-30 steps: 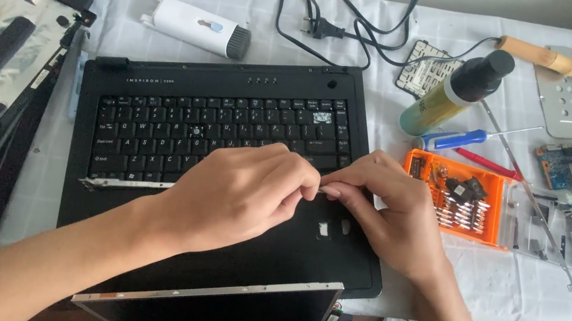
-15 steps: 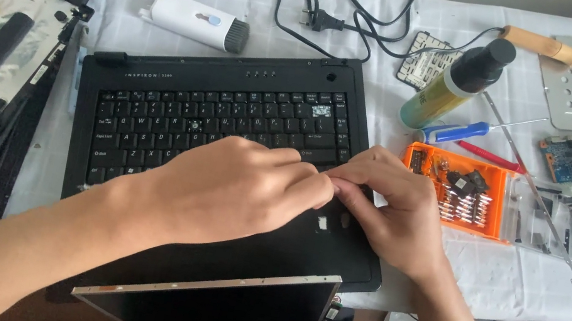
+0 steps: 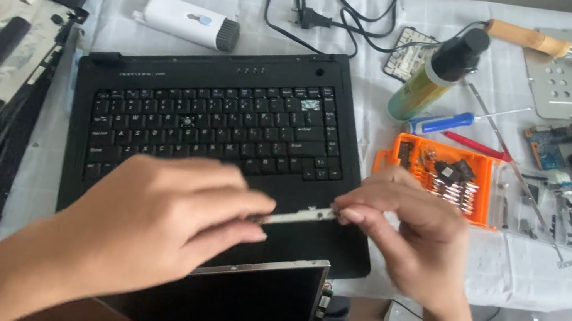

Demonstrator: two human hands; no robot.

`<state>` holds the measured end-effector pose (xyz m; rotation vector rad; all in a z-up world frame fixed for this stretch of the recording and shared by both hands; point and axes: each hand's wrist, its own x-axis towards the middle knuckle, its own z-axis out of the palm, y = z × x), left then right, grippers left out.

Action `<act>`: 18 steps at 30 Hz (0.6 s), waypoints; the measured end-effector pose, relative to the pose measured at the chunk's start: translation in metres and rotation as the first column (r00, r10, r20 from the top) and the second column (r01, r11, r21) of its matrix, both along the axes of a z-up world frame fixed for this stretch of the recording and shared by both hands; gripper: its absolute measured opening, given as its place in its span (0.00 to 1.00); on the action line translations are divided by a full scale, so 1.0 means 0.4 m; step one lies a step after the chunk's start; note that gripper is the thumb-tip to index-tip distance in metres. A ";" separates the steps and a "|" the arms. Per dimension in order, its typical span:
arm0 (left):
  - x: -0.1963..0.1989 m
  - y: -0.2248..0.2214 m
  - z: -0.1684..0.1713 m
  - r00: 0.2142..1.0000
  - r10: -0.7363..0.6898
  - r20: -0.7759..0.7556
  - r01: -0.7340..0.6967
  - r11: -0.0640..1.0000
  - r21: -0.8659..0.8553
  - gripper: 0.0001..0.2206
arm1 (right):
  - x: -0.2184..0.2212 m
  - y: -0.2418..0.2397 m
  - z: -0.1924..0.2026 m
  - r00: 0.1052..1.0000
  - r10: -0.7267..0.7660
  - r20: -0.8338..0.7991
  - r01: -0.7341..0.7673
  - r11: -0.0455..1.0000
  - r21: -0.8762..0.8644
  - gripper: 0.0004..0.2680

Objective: The person cleans a laptop keyboard with a wipe and then proceeds to install a replacement screen, aligning it with the hinges and using a screwdriver to secure it.

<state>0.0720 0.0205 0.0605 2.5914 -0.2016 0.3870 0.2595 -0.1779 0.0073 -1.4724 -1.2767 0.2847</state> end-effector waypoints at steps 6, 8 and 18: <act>-0.024 -0.048 -0.044 0.994 0.011 0.111 -0.029 0.986 0.162 0.07 | -0.019 -0.043 -0.020 0.999 -0.046 0.008 0.047 0.997 -0.063 0.04; -0.025 -0.056 -0.062 0.992 0.017 0.127 -0.038 0.985 0.168 0.08 | 0.006 -0.053 -0.030 0.999 -0.019 0.026 0.022 0.996 -0.089 0.05; -0.048 -0.062 -0.060 0.977 0.036 0.212 -0.091 0.963 0.253 0.12 | 0.325 -0.060 -0.053 0.641 -0.013 0.767 0.309 0.920 -0.242 0.13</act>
